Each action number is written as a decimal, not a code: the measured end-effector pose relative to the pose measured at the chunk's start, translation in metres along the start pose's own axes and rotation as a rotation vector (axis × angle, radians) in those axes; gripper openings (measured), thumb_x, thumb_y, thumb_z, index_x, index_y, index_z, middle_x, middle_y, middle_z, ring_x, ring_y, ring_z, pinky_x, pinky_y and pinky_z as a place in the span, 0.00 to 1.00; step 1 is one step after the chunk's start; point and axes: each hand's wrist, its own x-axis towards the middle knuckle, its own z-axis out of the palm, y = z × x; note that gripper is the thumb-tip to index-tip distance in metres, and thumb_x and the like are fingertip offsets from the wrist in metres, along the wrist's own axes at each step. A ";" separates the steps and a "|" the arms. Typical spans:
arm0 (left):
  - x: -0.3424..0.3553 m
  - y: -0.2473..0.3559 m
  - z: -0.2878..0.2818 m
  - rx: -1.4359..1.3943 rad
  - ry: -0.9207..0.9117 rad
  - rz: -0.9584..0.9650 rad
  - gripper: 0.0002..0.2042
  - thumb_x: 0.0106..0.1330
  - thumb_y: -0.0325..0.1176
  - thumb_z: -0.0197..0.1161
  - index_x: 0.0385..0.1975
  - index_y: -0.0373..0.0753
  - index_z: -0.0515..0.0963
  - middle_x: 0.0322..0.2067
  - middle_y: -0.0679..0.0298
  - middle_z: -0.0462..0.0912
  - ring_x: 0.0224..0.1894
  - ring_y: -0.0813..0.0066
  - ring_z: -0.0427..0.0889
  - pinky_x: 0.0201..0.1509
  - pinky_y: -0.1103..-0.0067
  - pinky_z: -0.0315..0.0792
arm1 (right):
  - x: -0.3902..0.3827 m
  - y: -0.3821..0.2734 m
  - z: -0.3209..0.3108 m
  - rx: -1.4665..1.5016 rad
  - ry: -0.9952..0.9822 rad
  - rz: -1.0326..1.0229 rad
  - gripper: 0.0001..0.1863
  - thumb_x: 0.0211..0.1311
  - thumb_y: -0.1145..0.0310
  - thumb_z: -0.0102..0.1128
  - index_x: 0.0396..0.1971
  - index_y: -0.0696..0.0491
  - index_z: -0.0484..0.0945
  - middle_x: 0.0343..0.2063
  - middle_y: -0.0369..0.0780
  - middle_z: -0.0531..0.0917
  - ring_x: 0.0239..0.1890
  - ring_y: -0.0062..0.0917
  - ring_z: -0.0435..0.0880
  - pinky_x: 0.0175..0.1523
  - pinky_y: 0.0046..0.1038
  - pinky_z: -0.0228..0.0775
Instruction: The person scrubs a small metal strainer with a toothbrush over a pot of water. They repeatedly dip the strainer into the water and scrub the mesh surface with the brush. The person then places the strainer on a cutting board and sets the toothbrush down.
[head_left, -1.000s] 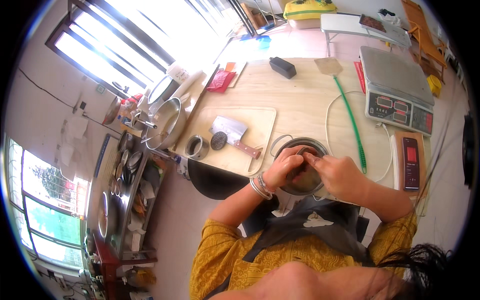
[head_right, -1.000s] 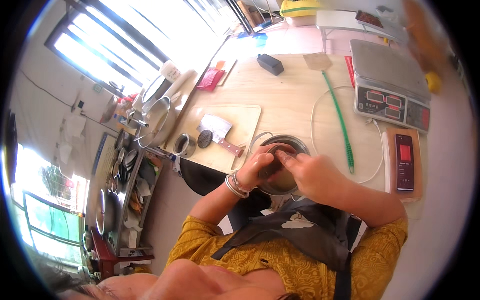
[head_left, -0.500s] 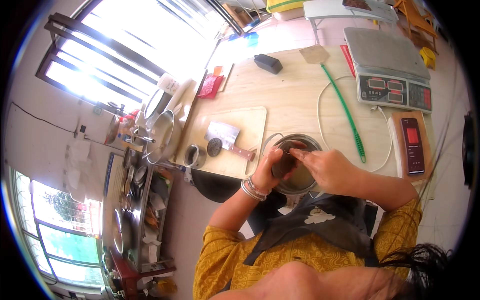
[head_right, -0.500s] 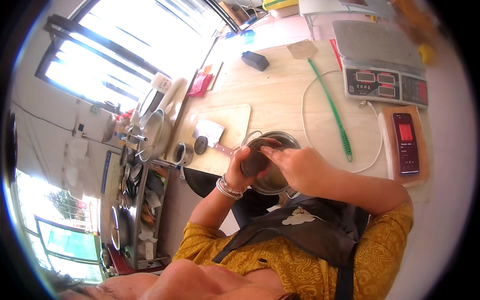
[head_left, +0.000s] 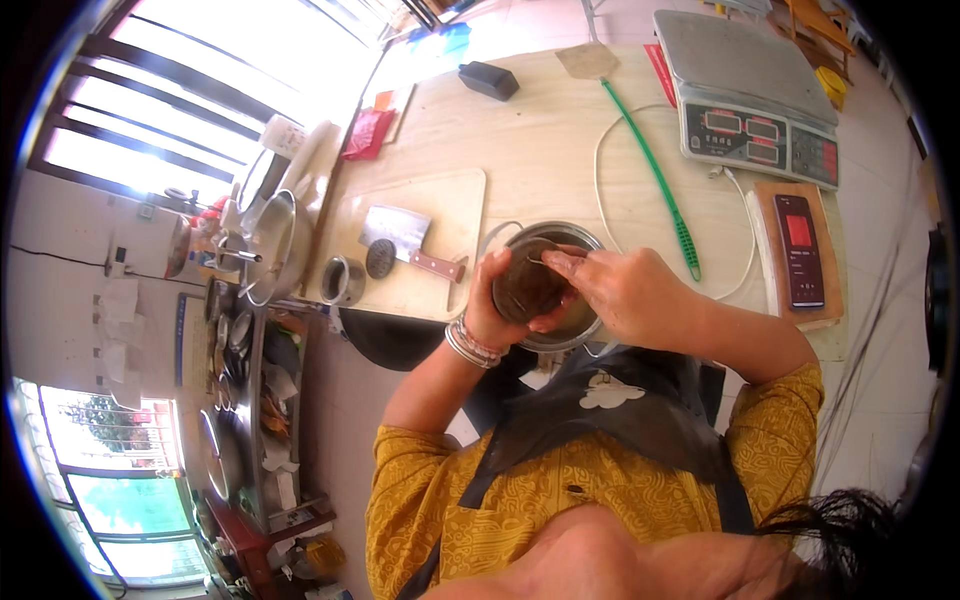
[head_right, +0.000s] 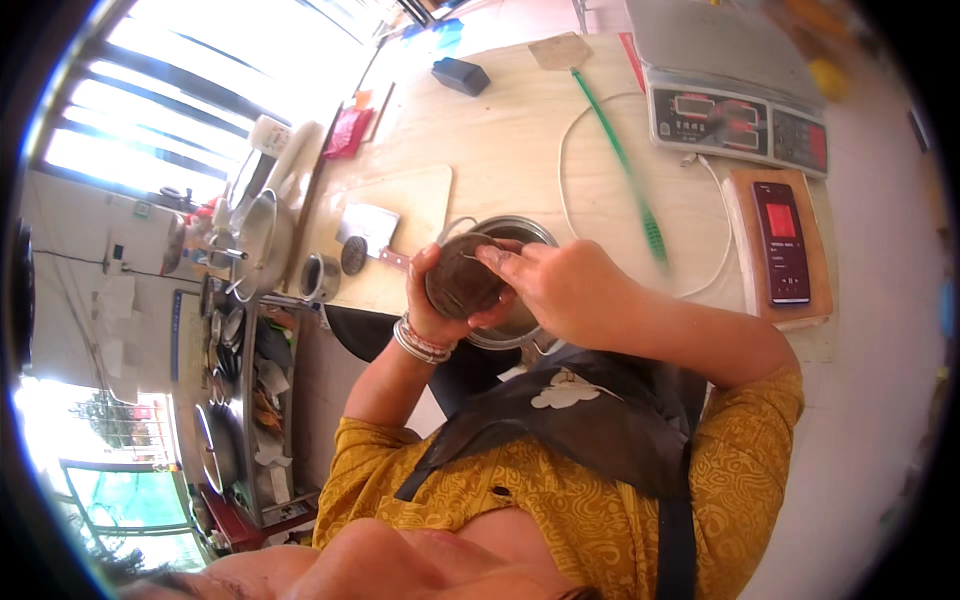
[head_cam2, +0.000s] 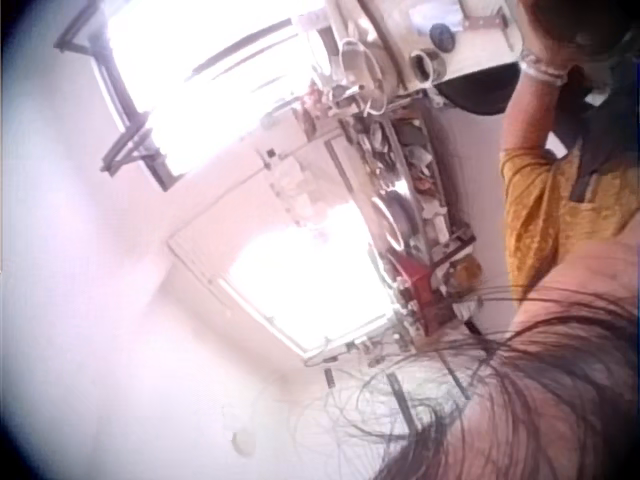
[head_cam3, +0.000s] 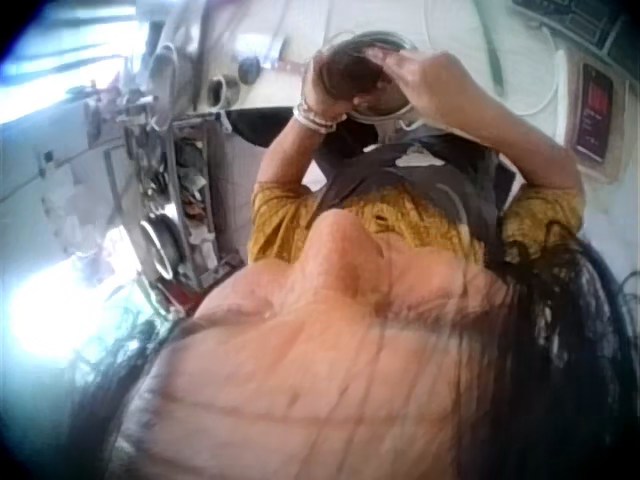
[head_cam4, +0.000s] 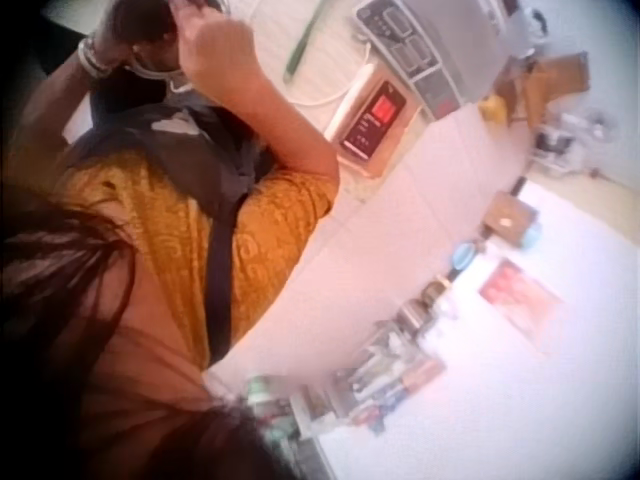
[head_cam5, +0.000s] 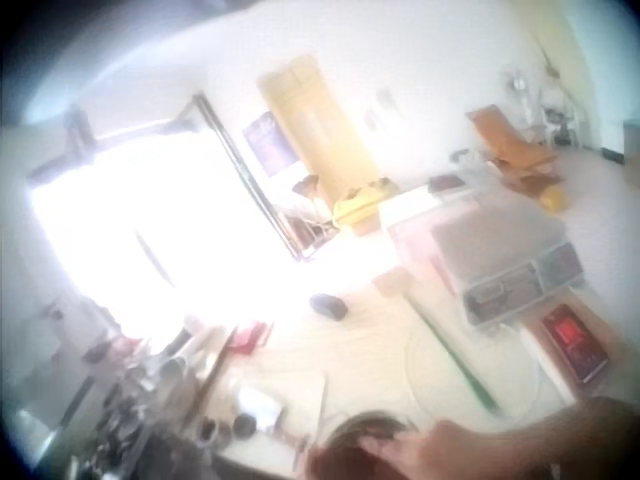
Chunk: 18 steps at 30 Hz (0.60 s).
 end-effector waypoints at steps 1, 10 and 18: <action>0.000 -0.002 -0.001 -0.033 -0.036 -0.009 0.42 0.61 0.67 0.44 0.60 0.32 0.67 0.34 0.54 0.77 0.19 0.74 0.67 0.21 0.82 0.60 | 0.001 -0.002 -0.001 -0.050 -0.003 -0.004 0.26 0.57 0.74 0.55 0.60 0.56 0.72 0.32 0.45 0.82 0.29 0.39 0.83 0.31 0.34 0.76; -0.010 -0.008 -0.006 -0.181 -0.040 -0.004 0.42 0.60 0.70 0.41 0.57 0.35 0.70 0.33 0.51 0.77 0.16 0.72 0.64 0.19 0.80 0.58 | 0.008 -0.013 0.000 -0.133 0.024 -0.066 0.29 0.53 0.74 0.58 0.59 0.57 0.72 0.31 0.44 0.81 0.26 0.35 0.82 0.28 0.32 0.75; -0.013 -0.007 -0.007 -0.233 -0.093 -0.010 0.40 0.60 0.70 0.42 0.56 0.36 0.71 0.32 0.51 0.77 0.17 0.71 0.67 0.19 0.80 0.59 | 0.011 -0.019 -0.002 -0.162 -0.022 -0.096 0.30 0.53 0.73 0.58 0.60 0.58 0.71 0.37 0.47 0.82 0.28 0.36 0.84 0.29 0.31 0.76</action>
